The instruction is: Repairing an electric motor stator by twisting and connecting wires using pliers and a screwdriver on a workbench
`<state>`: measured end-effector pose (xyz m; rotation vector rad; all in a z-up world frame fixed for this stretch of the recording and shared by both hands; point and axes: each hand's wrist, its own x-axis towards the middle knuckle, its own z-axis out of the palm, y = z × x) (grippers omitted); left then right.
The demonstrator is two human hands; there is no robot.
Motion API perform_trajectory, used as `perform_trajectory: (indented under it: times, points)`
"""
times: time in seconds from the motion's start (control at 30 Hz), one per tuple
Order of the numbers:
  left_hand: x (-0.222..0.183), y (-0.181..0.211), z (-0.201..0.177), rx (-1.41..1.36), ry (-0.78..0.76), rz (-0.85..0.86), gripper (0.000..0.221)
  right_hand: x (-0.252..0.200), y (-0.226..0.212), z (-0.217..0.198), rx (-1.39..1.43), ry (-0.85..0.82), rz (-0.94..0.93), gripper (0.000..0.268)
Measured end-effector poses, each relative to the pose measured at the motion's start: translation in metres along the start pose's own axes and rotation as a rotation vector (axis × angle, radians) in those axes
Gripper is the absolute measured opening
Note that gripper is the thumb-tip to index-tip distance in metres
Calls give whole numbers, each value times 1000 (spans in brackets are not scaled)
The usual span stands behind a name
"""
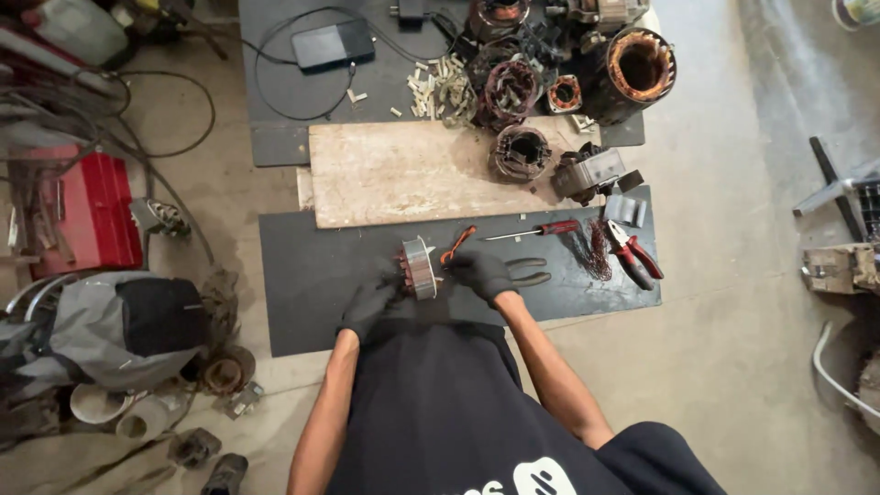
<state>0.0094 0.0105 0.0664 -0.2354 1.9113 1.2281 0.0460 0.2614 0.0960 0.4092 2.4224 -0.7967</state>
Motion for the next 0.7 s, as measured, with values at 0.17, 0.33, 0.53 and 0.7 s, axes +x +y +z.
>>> perform_trajectory:
  times: [0.17,0.33,0.53,0.7]
  points:
    - [-20,28,-12,301,-48,280,41,-9,-29,-6,-3,40,117,30]
    - [-23,7,-4,243,-37,303,29,1,-18,19,42,-23,29,32]
    - [-14,-26,-4,156,213,380,30,19,43,44,441,45,19,33]
    - [-29,-10,-25,-125,105,430,38,-5,40,36,654,92,81,29]
